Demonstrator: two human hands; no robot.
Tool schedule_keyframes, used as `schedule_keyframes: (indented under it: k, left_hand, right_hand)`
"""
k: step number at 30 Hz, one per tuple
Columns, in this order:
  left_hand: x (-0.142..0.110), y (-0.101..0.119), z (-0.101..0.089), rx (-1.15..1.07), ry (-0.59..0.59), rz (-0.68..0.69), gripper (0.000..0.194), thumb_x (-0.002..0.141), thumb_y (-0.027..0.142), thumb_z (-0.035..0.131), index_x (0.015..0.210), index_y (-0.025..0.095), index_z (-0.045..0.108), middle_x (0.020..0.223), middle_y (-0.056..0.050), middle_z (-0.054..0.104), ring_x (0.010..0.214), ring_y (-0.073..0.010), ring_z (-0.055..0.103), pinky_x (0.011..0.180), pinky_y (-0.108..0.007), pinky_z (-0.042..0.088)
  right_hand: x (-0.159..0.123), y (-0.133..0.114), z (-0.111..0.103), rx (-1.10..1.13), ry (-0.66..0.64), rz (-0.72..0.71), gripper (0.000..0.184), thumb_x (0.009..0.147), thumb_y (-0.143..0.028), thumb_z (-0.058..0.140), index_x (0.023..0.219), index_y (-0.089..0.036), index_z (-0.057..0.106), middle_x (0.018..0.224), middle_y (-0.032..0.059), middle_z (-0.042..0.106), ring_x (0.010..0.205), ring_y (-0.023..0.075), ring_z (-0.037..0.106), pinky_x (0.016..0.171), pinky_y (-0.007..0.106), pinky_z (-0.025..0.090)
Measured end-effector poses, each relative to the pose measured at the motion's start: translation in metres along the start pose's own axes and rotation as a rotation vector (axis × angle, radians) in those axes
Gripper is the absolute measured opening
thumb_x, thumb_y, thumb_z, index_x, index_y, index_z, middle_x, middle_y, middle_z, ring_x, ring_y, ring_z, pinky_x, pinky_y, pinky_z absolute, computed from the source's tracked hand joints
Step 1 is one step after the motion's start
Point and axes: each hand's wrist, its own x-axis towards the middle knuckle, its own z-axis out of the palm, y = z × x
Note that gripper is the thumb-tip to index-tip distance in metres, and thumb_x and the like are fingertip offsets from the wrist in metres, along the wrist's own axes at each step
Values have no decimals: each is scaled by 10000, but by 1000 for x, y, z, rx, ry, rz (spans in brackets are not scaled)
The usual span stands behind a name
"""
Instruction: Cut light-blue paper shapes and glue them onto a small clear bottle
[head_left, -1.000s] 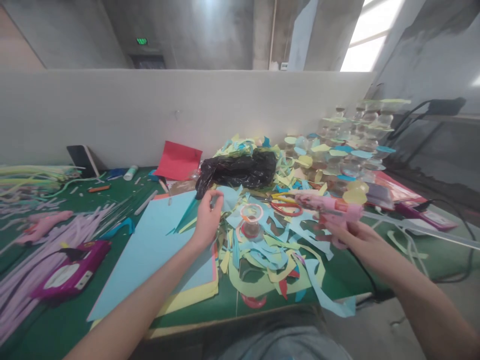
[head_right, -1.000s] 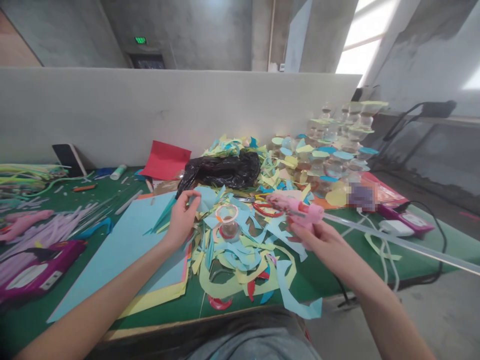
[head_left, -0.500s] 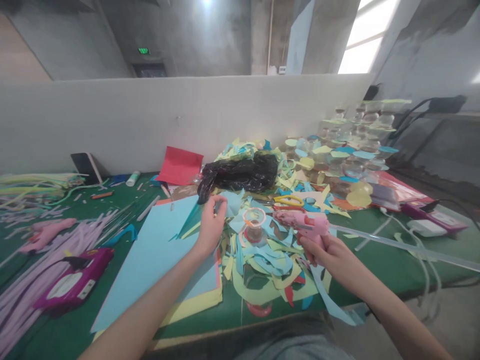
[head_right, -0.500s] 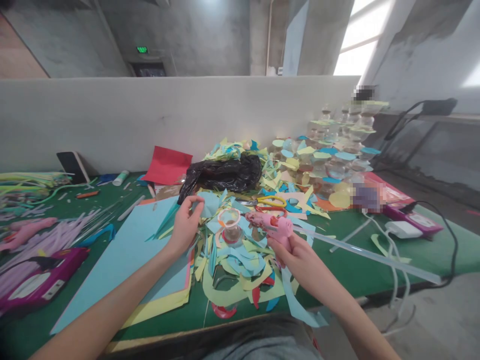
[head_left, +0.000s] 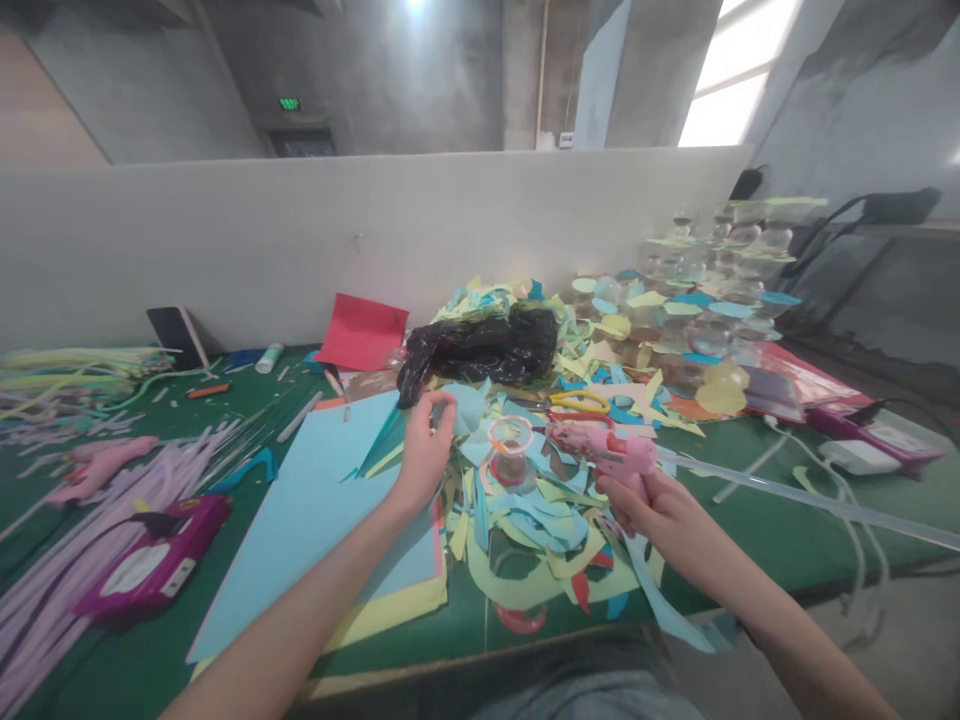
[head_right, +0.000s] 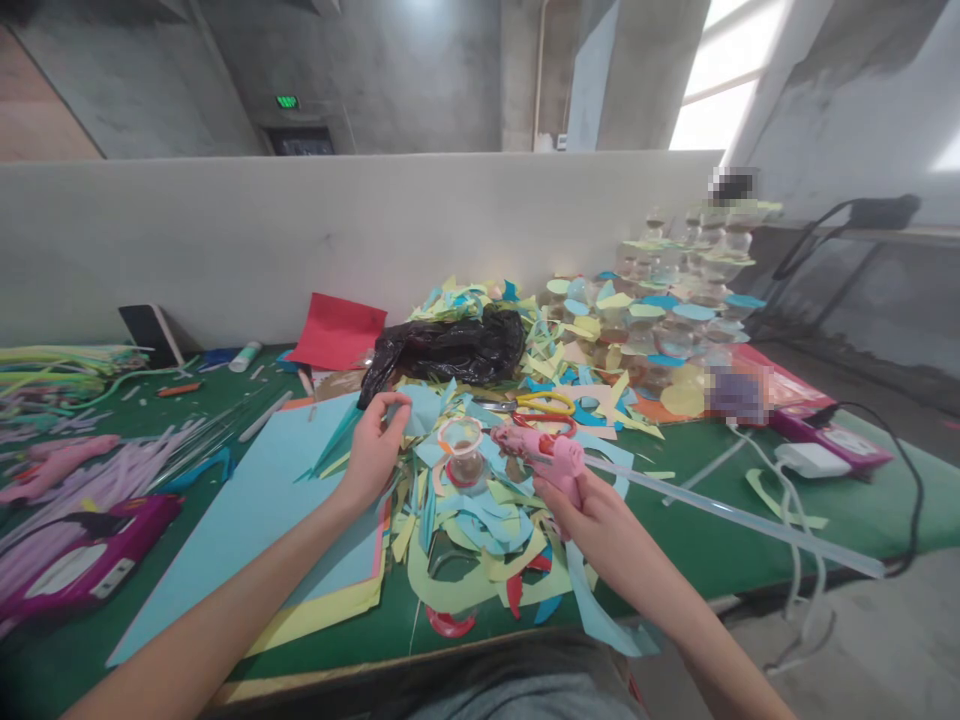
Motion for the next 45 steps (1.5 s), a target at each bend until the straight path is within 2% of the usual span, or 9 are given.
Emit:
schedule_keyframes:
  k: [23, 29, 35, 45]
  left_hand:
    - [0, 0, -1, 49, 12, 22, 133, 884, 298, 488, 946, 214, 571, 881, -16, 595, 718, -157, 512, 666, -277, 391]
    - [0, -1, 0, 47, 17, 15, 133, 885, 306, 490, 946, 217, 566, 867, -4, 593, 654, -138, 475, 637, -271, 384]
    - [-1, 1, -1, 48, 13, 21, 130, 886, 298, 486, 936, 215, 573, 866, -5, 592, 672, -140, 495, 637, -269, 384]
    - [0, -2, -1, 32, 2, 7, 155, 878, 327, 486, 956, 217, 564, 821, 8, 557, 582, -119, 414, 581, -259, 353]
  right_hand:
    - [0, 0, -2, -2, -9, 2, 498, 782, -668, 432, 527, -252, 330, 542, -21, 435, 556, 168, 503, 581, 302, 448]
    - [0, -4, -4, -34, -13, 7, 472, 765, -664, 405, 534, -257, 338, 555, -14, 441, 574, 178, 501, 610, 319, 453]
    - [-1, -8, -6, -36, -20, 3, 476, 763, -665, 396, 523, -259, 337, 557, -5, 446, 579, 185, 507, 614, 327, 457]
    - [-4, 4, -9, -28, -38, 22, 490, 813, -666, 444, 573, -246, 371, 565, -21, 464, 567, 166, 499, 573, 294, 443]
